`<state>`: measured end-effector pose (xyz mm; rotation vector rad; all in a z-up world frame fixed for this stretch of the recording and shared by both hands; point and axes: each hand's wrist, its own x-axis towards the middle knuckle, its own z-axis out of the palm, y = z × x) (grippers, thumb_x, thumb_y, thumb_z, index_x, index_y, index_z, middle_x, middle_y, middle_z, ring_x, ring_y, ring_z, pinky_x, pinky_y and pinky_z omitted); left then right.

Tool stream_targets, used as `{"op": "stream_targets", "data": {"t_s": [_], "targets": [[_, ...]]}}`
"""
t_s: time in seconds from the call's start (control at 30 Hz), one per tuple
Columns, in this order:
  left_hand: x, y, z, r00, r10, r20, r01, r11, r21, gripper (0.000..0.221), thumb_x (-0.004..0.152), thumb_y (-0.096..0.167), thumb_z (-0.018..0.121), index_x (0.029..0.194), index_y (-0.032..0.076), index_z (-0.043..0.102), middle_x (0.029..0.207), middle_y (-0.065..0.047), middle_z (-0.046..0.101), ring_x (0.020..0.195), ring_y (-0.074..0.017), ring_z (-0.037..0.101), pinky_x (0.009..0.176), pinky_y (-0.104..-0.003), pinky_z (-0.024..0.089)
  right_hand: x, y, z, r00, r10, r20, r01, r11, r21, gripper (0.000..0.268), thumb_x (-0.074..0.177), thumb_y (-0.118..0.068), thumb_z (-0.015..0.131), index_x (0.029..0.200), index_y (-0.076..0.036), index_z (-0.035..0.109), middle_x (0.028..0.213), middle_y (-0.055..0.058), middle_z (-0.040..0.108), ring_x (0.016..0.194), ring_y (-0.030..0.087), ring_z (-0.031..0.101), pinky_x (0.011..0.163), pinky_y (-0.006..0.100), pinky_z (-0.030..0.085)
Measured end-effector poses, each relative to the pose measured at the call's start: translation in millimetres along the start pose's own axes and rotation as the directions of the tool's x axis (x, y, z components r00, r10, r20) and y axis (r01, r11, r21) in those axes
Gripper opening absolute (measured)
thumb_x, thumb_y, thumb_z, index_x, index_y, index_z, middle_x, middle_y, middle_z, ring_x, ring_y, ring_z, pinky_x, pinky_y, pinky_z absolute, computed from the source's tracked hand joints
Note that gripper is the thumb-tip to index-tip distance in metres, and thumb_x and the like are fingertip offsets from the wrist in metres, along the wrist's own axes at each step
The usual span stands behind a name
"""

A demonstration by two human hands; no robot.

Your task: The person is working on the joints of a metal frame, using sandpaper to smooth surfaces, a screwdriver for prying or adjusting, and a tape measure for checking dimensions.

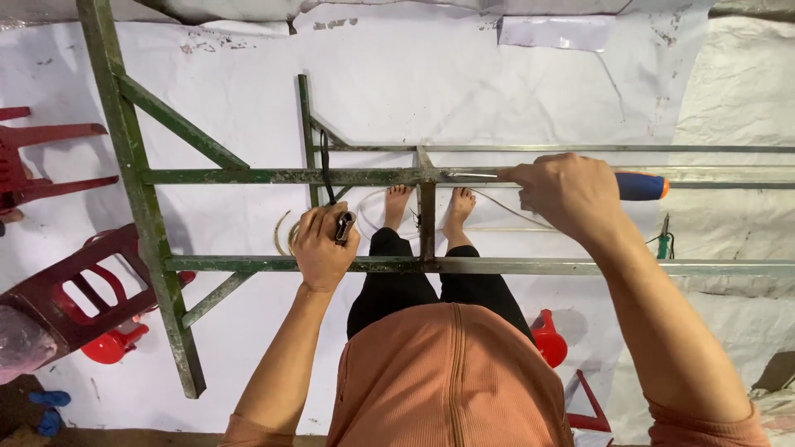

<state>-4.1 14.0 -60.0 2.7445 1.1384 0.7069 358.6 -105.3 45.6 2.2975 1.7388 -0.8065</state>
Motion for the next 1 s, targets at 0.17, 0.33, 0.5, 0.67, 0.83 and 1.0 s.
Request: {"op": "stream_targets", "data": {"t_s": [0.17, 0.33, 0.5, 0.67, 0.83, 1.0], "targets": [[-2.0, -0.3, -1.7, 1.000, -0.025, -0.005, 0.024, 1.000, -0.014, 0.023, 0.078, 0.014, 0.068, 0.101, 0.013, 0.074, 0.081, -0.001, 0.069, 0.086, -0.0208, 0.070, 0.080, -0.030, 0.058, -1.3, 5.4, 1.1, 0.995, 0.060, 0.074, -0.061, 0.998, 0.012, 0.025, 0.093, -0.021, 0.066, 0.111, -0.035, 0.077, 0.086, 0.003, 0.078, 0.080, 0.034, 0.076, 0.073, 0.049, 0.062], [2.7, 3.2, -6.6, 1.000, -0.023, -0.001, 0.023, 1.000, 0.003, 0.025, 0.080, 0.016, 0.070, 0.104, 0.014, 0.074, 0.079, 0.001, 0.068, 0.086, -0.0193, 0.070, 0.082, -0.029, 0.058, -1.1, -4.4, 5.3, 1.000, 0.000, 0.025, 0.001, 0.998, -0.067, 0.039, 0.080, -0.038, 0.081, 0.117, -0.046, 0.071, 0.089, -0.004, 0.076, 0.085, 0.026, 0.076, 0.074, 0.045, 0.063], [-5.9, -0.7, -0.7, 0.999, -0.031, -0.011, 0.031, 0.999, 0.013, 0.026, 0.080, 0.016, 0.071, 0.106, 0.013, 0.074, 0.081, -0.001, 0.069, 0.088, -0.0207, 0.070, 0.082, -0.030, 0.058, -1.0, -7.2, 30.8, 0.993, -0.044, -0.108, 0.038, 0.997, -0.062, 0.030, 0.096, -0.024, 0.059, 0.114, -0.045, 0.073, 0.088, -0.002, 0.075, 0.086, 0.022, 0.075, 0.074, 0.041, 0.062], [-5.5, -1.7, -1.9, 0.999, -0.050, -0.009, 0.050, 0.999, 0.013, 0.022, 0.083, 0.016, 0.070, 0.105, 0.012, 0.075, 0.080, -0.002, 0.069, 0.088, -0.0209, 0.070, 0.082, -0.030, 0.058, -0.4, -22.4, 31.8, 0.982, -0.102, -0.160, 0.098, 0.995, -0.032, 0.036, 0.096, -0.019, 0.053, 0.112, -0.042, 0.075, 0.087, -0.001, 0.074, 0.085, 0.022, 0.074, 0.074, 0.040, 0.061], [-9.6, -4.9, -0.1, 0.999, -0.032, -0.022, 0.033, 0.999, 0.034, 0.025, 0.082, 0.017, 0.069, 0.107, 0.013, 0.074, 0.082, -0.002, 0.069, 0.089, -0.0214, 0.070, 0.085, -0.031, 0.058, 7.8, -35.5, 36.2, 0.965, -0.118, -0.236, 0.102, 0.991, -0.082, 0.033, 0.099, -0.020, 0.051, 0.109, -0.039, 0.076, 0.086, -0.002, 0.073, 0.086, 0.020, 0.073, 0.074, 0.037, 0.059], [-11.0, -4.9, 1.8, 0.999, -0.048, -0.005, 0.048, 0.999, 0.017, 0.026, 0.084, 0.017, 0.068, 0.109, 0.014, 0.074, 0.084, -0.003, 0.070, 0.091, -0.0229, 0.070, 0.086, -0.032, 0.059, -7.0, -30.6, 32.6, 0.966, -0.097, -0.240, 0.074, 0.992, -0.105, 0.025, 0.094, -0.028, 0.062, 0.111, -0.040, 0.075, 0.087, -0.002, 0.073, 0.088, 0.021, 0.073, 0.076, 0.038, 0.058]]}}
